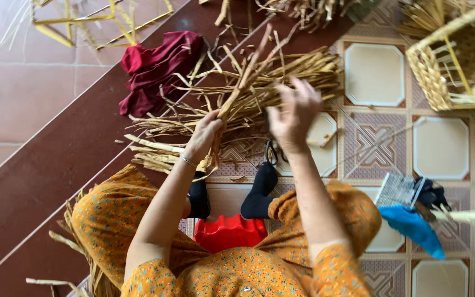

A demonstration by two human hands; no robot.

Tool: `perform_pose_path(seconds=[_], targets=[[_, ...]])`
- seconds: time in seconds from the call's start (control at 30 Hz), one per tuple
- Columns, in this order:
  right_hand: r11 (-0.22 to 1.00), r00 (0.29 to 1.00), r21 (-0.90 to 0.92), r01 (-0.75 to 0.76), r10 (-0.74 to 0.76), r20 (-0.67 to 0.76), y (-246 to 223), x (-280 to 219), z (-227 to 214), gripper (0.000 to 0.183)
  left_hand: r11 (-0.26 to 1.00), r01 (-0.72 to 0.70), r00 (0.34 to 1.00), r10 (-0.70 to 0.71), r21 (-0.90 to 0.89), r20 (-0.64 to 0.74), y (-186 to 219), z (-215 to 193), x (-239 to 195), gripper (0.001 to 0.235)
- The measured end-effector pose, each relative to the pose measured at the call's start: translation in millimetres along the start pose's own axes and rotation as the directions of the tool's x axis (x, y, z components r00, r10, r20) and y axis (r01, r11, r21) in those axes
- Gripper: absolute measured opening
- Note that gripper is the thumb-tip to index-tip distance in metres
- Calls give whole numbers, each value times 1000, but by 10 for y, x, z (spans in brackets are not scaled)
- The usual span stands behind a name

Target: The person sits on a small red stool and uses shears to trim bundles of dried plant stalks. They repeatedly gather stalks, cut them to length, and place the trimmed pieces into a woven basket nearby.

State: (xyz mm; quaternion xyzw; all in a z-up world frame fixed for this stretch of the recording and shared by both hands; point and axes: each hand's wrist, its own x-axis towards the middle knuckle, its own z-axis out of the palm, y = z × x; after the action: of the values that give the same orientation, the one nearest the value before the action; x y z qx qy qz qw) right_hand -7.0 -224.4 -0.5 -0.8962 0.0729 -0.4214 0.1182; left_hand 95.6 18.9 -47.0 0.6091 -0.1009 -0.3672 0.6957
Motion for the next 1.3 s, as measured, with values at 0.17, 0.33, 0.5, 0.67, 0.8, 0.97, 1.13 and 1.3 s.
perform_pose_path(seconds=[0.17, 0.33, 0.5, 0.67, 0.8, 0.97, 1.13, 1.3], targets=[[737, 546, -180, -651, 620, 563, 514, -1418, 556, 54, 986, -159, 987, 158, -42, -25, 217, -135, -30, 23], [673, 475, -392, -628, 730, 493, 580, -2351, 901, 45, 982, -114, 992, 105, -152, -65, 196, -192, 71, 24], [682, 426, -461, -568, 723, 544, 635, -2469, 971, 44, 990, -85, 991, 73, -109, -110, 220, -288, 47, 29], [598, 364, -414, -686, 775, 516, 657, -2343, 952, 52, 982, -159, 980, 143, -106, -140, 320, -294, 65, 29], [302, 208, -153, -941, 871, 446, 571, -2016, 763, 59, 988, -157, 956, 153, 5, -251, 319, -318, 167, 25], [-193, 255, 581, -790, 759, 599, 6, -1304, 156, 46, 964, -216, 921, 255, 157, -296, 302, -362, 188, 18], [175, 802, 832, -526, 428, 417, -555, -701, -588, 60, 914, -391, 883, 406, 112, -236, 260, -384, 119, 14], [419, 796, 694, -585, 136, 589, -725, -438, -668, 79, 925, -371, 913, 379, 84, -147, 189, -323, -54, 16]])
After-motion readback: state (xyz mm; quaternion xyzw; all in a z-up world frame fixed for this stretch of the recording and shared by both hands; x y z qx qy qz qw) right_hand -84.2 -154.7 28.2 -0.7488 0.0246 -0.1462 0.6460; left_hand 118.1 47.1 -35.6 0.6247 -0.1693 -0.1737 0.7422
